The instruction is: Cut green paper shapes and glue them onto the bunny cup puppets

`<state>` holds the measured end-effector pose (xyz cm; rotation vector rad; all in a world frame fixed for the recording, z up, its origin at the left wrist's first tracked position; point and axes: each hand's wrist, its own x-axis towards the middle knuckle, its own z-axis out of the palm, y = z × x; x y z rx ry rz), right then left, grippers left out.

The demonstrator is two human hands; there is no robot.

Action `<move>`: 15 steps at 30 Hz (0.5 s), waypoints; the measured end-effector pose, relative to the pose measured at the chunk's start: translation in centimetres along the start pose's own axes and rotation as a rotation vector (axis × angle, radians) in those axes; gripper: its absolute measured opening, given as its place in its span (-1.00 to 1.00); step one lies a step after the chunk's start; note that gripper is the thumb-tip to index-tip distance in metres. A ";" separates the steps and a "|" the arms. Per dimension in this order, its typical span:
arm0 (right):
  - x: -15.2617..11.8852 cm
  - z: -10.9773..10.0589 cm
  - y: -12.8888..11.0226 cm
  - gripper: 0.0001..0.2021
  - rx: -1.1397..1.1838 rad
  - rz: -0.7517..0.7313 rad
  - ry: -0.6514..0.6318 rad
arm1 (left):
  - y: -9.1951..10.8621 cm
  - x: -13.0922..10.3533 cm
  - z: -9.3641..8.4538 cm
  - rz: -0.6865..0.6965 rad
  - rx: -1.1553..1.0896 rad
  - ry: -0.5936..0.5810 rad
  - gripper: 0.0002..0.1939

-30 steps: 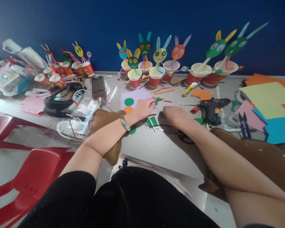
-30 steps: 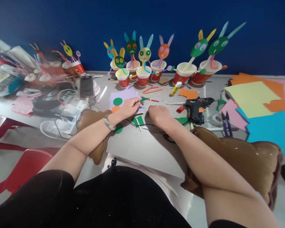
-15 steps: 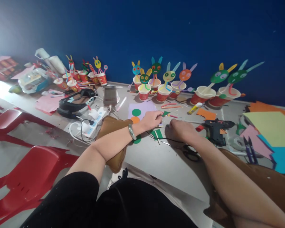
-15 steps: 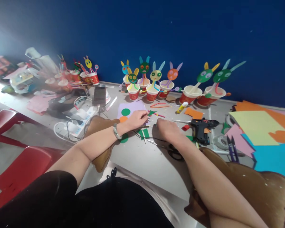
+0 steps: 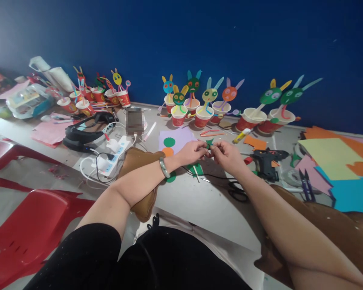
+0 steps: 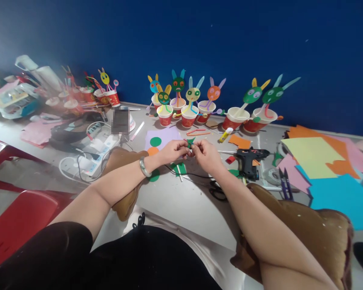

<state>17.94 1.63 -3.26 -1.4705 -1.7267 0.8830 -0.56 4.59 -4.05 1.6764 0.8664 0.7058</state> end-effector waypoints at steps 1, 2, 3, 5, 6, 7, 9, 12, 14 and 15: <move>0.0 0.0 0.0 -0.72 0.009 -0.010 0.008 | 0.1 0.0 0.0 -0.001 0.002 -0.002 -0.84; 0.0 0.0 0.1 -0.70 0.016 -0.015 0.014 | 0.2 -0.1 0.0 -0.001 0.004 -0.003 -0.84; 0.0 0.0 0.0 -0.68 0.027 -0.017 0.018 | 0.2 -0.1 -0.1 0.000 0.007 -0.003 -0.83; 0.0 0.0 -0.1 -0.63 0.069 -0.015 0.025 | 0.3 -0.1 -0.1 0.002 0.009 -0.003 -0.79; 0.0 0.0 -0.1 -0.60 0.100 -0.008 0.029 | 0.4 -0.1 -0.1 0.001 0.005 -0.003 -0.78; 0.1 0.0 -0.1 -0.57 0.134 0.003 0.032 | 0.3 0.0 -0.2 0.000 -0.002 -0.004 -0.76; 0.2 0.0 -0.1 -0.52 0.205 0.033 0.046 | 0.3 0.0 -0.2 -0.001 -0.024 -0.009 -0.76; 0.4 0.0 0.0 -0.47 0.318 0.100 0.077 | 0.1 -0.1 -0.3 0.005 -0.075 -0.028 -0.77; 0.5 0.0 -0.1 -0.43 0.400 0.149 0.059 | 0.1 -0.1 -0.4 0.006 -0.126 -0.053 -0.78; 0.5 0.0 -0.1 -0.43 0.426 0.164 0.039 | 0.1 -0.2 -0.4 0.003 -0.158 -0.069 -0.78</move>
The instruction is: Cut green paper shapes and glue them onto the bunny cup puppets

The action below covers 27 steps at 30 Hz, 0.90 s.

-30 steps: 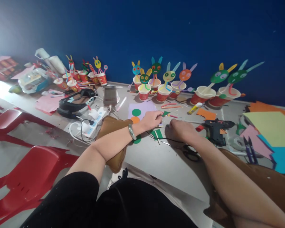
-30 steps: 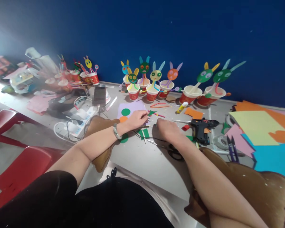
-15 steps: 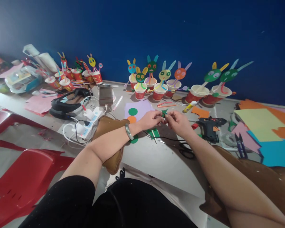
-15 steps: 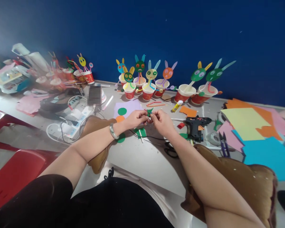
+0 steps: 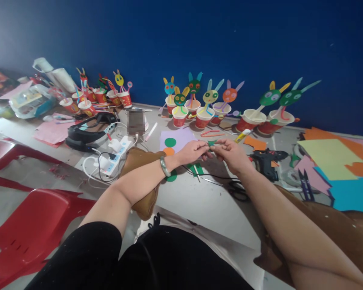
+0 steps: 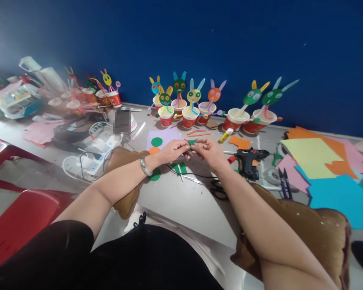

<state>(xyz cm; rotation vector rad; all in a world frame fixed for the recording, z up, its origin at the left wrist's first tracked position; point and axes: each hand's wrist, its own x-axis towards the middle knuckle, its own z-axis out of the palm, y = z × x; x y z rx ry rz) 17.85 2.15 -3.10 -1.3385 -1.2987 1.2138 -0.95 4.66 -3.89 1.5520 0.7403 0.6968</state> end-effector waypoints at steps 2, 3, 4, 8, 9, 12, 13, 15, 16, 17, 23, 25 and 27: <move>-0.1 0.0 -0.1 -0.45 -0.002 0.002 -0.022 | 0.1 0.0 0.0 -0.017 -0.082 -0.027 -0.78; -0.2 0.1 -0.2 -0.48 -0.027 -0.014 -0.016 | 0.1 0.0 0.0 -0.035 -0.126 -0.032 -0.77; -0.4 0.1 -0.3 -0.52 -0.062 -0.039 0.006 | 0.2 0.1 0.0 -0.056 -0.170 -0.031 -0.76; -1.1 0.5 -0.6 -0.61 -0.200 -0.112 0.099 | 0.8 0.1 0.2 -0.155 -0.308 -0.009 -0.73; -1.2 0.5 -0.7 -0.63 -0.213 -0.106 0.101 | 1.1 0.1 0.2 -0.178 -0.329 -0.005 -0.73; -1.1 0.6 -1.0 -0.65 -0.171 -0.056 0.064 | 1.9 -0.1 0.3 -0.239 -0.367 0.015 -0.74; -0.9 0.6 -1.0 -0.65 -0.137 -0.038 0.051 | 2.1 -0.2 0.4 -0.253 -0.375 0.024 -0.74; -0.6 0.3 -1.2 -0.65 -0.050 -0.013 0.044 | 2.5 -0.3 0.3 -0.271 -0.381 0.035 -0.75; -0.4 0.0 -1.3 -0.65 -0.004 -0.006 0.051 | 2.6 -0.3 0.3 -0.275 -0.376 0.042 -0.75; -0.3 -0.4 -1.5 -0.65 0.036 -0.004 0.067 | 2.6 -0.3 0.2 -0.276 -0.366 0.051 -0.74; -1.0 -2.4 -2.0 -0.64 0.076 0.053 0.092 | 2.2 -0.3 0.0 -0.206 -0.241 0.042 -0.83; -1.6 -2.2 -1.7 -0.65 0.051 0.084 0.082 | 1.9 -0.2 0.1 -0.165 -0.222 0.001 -0.83; -1.9 -1.6 -1.2 -0.65 0.010 0.090 0.076 | 1.6 -0.2 0.2 -0.141 -0.200 -0.050 -0.84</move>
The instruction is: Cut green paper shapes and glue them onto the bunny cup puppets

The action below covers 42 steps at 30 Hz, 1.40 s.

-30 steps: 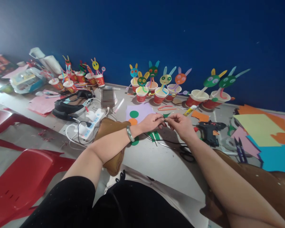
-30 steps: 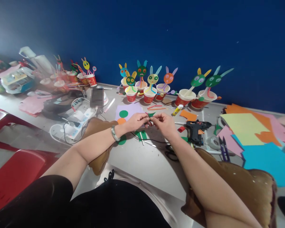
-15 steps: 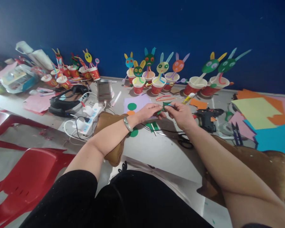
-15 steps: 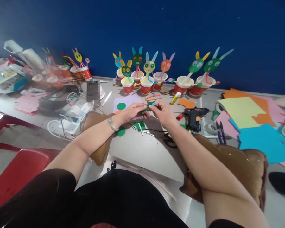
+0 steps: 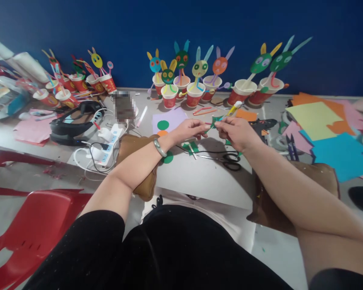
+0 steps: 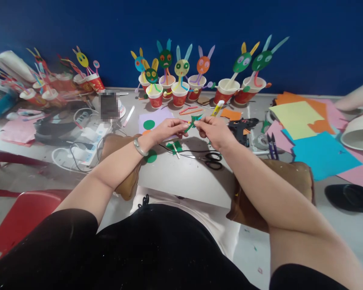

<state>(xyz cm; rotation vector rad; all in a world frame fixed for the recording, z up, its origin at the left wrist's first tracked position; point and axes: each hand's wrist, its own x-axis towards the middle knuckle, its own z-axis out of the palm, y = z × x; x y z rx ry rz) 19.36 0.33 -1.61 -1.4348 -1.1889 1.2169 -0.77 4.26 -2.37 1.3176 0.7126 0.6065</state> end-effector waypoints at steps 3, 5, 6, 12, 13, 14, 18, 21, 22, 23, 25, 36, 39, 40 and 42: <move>-0.1 0.8 0.8 -0.57 -0.077 -0.035 0.006 | -0.3 0.1 0.0 -0.021 0.025 -0.025 -0.87; 0.1 0.9 1.1 -0.53 -0.124 -0.053 0.016 | -0.2 0.0 -0.1 -0.053 0.020 0.001 -0.88; 0.2 0.9 1.2 -0.51 -0.135 -0.055 0.021 | 0.0 -0.1 -0.1 -0.068 0.012 0.018 -0.87; 0.2 -0.4 1.2 -0.52 -0.060 -0.019 0.028 | 1.0 -0.6 0.2 -0.134 -0.049 0.078 -0.84; 0.2 -0.4 1.2 -0.52 -0.045 -0.013 0.030 | 1.0 -0.7 0.3 -0.136 -0.050 0.078 -0.83; 0.1 -0.5 1.2 -0.51 -0.033 -0.007 0.032 | 1.0 -0.7 0.3 -0.137 -0.047 0.077 -0.83; -0.3 -0.4 1.2 -0.50 -0.079 0.008 0.035 | 0.9 -0.6 0.3 -0.128 -0.020 0.109 -0.80; -0.7 -0.6 1.1 -0.50 -0.281 0.000 -0.039 | 0.8 -0.5 0.2 -0.107 -0.013 0.150 -0.79; -0.8 -0.8 1.1 -0.50 -0.379 -0.016 -0.080 | 0.9 -0.5 0.1 -0.105 -0.012 0.163 -0.79; -0.9 -0.9 1.1 -0.50 -0.474 -0.035 -0.116 | 0.9 -0.4 0.1 -0.106 -0.011 0.176 -0.80; -1.0 -1.1 1.2 -0.54 -0.612 -0.069 -0.162 | 0.9 -0.4 0.1 -0.117 -0.007 0.191 -0.81; 0.8 1.1 2.2 -0.97 -0.925 -0.064 -0.103 | 0.7 -0.4 0.2 -0.100 0.019 0.237 -0.75; 1.2 1.2 2.3 -0.83 -0.957 -0.068 -0.080 | 0.6 -0.4 0.2 -0.094 0.027 0.233 -0.76; 1.2 1.2 2.2 -0.82 -0.986 -0.069 -0.086 | 0.6 -0.3 0.2 -0.096 0.031 0.233 -0.77; 1.4 1.2 2.0 -0.85 -1.063 -0.058 -0.131 | 0.6 -0.3 0.3 -0.099 0.036 0.233 -0.78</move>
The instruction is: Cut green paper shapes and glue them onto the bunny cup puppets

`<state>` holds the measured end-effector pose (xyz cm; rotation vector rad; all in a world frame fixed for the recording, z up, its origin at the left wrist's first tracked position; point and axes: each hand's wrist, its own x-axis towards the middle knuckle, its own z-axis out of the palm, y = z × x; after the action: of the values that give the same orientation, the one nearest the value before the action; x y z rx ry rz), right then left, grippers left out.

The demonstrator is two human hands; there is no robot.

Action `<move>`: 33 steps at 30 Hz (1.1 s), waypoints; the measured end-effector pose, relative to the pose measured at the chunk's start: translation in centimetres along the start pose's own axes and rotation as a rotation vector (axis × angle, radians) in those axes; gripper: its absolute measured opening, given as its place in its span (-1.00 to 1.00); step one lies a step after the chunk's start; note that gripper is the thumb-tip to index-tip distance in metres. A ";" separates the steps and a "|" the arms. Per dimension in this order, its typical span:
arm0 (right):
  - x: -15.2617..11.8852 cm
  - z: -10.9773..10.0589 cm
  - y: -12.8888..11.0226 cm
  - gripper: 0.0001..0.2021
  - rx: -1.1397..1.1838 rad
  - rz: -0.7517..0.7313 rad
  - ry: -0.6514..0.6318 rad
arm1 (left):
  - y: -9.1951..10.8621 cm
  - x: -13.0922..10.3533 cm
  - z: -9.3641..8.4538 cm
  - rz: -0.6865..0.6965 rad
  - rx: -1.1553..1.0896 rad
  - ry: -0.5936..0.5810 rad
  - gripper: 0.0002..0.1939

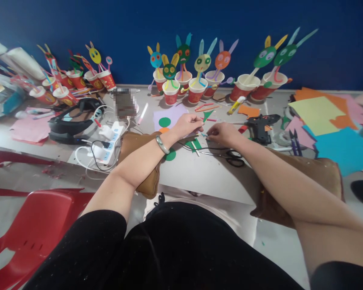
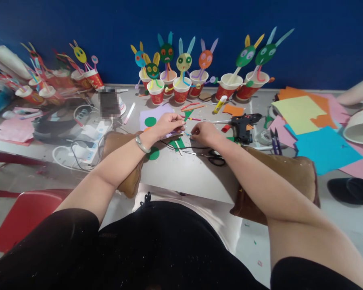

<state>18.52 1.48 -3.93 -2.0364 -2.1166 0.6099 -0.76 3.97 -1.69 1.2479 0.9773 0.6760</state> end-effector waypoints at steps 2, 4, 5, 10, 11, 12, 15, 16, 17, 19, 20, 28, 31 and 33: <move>0.1 -0.2 -0.3 -0.85 -0.085 -0.005 -0.066 | 0.1 -0.1 0.1 0.000 -0.007 0.007 -0.78; 0.1 -0.4 -0.7 -0.82 -0.146 0.004 -0.103 | 0.3 -0.2 0.1 0.002 -0.022 0.013 -0.78; 0.0 -0.4 -1.0 -0.80 -0.170 0.012 -0.112 | 0.5 -0.4 0.2 0.000 -0.028 0.015 -0.78; -0.6 -1.1 -1.7 -0.78 -0.217 0.013 -0.118 | 0.9 -0.7 0.3 -0.013 -0.028 0.026 -0.78; -0.7 -1.4 -1.6 -0.78 -0.211 0.003 -0.112 | 0.9 -0.7 0.3 -0.011 -0.027 0.030 -0.77; -0.8 -1.7 -1.5 -0.77 -0.198 -0.007 -0.110 | 0.8 -0.6 0.3 -0.007 -0.024 0.031 -0.77; -1.0 -2.3 -1.3 -0.79 -0.102 -0.024 -0.122 | 0.7 -0.4 0.2 0.007 0.001 0.032 -0.77; -1.0 -2.4 -1.3 -0.81 -0.053 -0.027 -0.126 | 0.7 -0.3 0.2 0.013 0.011 0.031 -0.77; -1.0 -2.4 -1.3 -0.84 0.000 -0.033 -0.127 | 0.6 -0.3 0.2 0.019 0.018 0.032 -0.77; -1.0 -2.0 -1.4 -0.88 0.089 -0.051 -0.125 | 0.6 -0.2 0.1 0.029 0.019 0.032 -0.77; -0.9 -1.7 -1.5 -0.89 0.117 -0.061 -0.130 | 0.6 -0.2 0.1 0.032 0.014 0.031 -0.77; -0.2 -0.5 -2.2 -0.79 -0.077 -0.217 -0.180 | 0.2 -0.1 -0.2 0.062 0.015 0.036 -0.76; -0.3 -0.4 -2.5 -0.79 -0.180 -0.235 -0.182 | 0.1 -0.1 -0.2 0.072 0.022 0.034 -0.76; -0.5 -0.2 -2.7 -0.79 -0.246 -0.245 -0.173 | 0.1 -0.1 -0.1 0.064 0.027 0.038 -0.77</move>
<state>16.17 1.04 -2.67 -1.8483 -2.6077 0.5270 -0.92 3.99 -1.54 1.2988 0.9835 0.7407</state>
